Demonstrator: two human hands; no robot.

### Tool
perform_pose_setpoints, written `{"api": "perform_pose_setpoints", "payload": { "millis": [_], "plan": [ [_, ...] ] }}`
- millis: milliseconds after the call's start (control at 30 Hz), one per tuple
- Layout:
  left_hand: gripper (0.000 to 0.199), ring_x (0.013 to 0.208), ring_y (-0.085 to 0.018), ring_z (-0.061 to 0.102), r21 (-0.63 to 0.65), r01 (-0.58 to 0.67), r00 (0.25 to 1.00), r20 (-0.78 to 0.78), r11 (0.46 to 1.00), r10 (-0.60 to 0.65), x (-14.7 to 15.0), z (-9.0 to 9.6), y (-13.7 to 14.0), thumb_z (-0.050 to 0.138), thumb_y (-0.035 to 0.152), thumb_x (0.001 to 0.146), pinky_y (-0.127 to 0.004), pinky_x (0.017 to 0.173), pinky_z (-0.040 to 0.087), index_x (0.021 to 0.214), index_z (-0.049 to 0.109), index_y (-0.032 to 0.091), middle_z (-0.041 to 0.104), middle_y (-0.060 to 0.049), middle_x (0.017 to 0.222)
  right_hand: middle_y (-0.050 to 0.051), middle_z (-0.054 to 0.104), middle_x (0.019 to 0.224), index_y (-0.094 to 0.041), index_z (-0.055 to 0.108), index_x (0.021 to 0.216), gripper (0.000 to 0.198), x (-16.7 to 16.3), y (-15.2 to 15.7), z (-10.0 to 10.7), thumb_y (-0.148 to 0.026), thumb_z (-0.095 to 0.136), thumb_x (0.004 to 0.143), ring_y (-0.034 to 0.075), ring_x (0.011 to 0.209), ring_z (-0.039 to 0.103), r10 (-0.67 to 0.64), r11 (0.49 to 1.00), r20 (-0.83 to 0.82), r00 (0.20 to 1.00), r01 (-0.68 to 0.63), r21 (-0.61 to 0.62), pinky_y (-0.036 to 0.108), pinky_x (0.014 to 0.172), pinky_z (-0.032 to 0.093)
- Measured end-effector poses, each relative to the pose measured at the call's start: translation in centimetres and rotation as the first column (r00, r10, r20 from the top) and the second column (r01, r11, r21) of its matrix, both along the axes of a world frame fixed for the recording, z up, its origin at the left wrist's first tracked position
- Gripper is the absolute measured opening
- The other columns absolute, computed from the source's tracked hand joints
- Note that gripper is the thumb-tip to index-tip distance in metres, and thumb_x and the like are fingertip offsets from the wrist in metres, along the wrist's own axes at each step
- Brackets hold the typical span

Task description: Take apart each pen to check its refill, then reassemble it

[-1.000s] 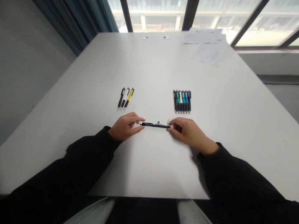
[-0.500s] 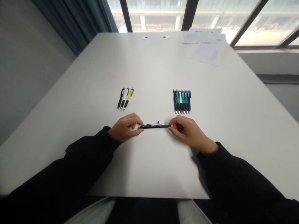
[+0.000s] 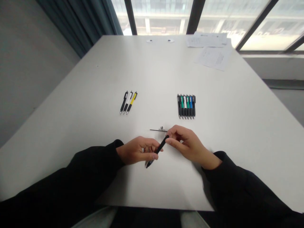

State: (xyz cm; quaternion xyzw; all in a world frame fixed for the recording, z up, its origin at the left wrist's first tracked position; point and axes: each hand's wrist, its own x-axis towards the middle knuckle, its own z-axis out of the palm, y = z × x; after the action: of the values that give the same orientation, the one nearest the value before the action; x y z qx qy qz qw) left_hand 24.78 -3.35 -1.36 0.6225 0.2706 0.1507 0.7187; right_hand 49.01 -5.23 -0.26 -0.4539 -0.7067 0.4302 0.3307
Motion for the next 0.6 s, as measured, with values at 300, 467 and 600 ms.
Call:
{"api": "perform_pose_setpoints", "payload": {
  "millis": [300,467,600],
  "plan": [
    [0.037,0.061,-0.009,0.054,-0.104,-0.070,0.992,0.101,0.992,0.081,-0.6,0.0,1.1,0.070,0.042,0.085,-0.020,0.052,0.044,0.105,0.063,0.012,0.069,-0.009,0.087,0.010,0.066,0.101,-0.021,0.069,0.105,0.019,0.3,1.6,-1.5,-0.033,0.058,0.096,0.019,0.079,0.063,-0.119,0.937,0.468,0.875,-0.057,0.345,0.033,0.071,0.051],
    [0.041,0.061,-0.009,0.054,-0.089,-0.045,0.996,0.079,0.995,0.052,-0.9,0.0,1.2,0.071,0.044,0.085,-0.021,0.053,0.045,0.108,0.067,0.011,0.070,-0.010,0.088,0.012,0.065,0.100,-0.017,0.066,0.098,0.020,-0.4,1.3,-1.7,-0.027,0.048,0.098,0.018,0.075,0.061,-0.084,0.925,0.519,0.851,-0.128,0.359,0.031,0.066,0.049],
    [0.043,0.062,-0.010,0.056,-0.106,-0.019,0.997,0.066,0.994,0.027,-1.2,0.1,1.3,0.071,0.045,0.084,-0.022,0.054,0.045,0.110,0.069,0.011,0.070,-0.011,0.087,0.004,0.062,0.079,-0.018,0.061,0.089,0.013,0.3,1.2,-1.5,-0.029,0.055,0.094,0.013,0.060,0.052,-0.083,0.983,0.312,0.946,0.026,0.183,0.027,0.055,0.042]
  ]
}}
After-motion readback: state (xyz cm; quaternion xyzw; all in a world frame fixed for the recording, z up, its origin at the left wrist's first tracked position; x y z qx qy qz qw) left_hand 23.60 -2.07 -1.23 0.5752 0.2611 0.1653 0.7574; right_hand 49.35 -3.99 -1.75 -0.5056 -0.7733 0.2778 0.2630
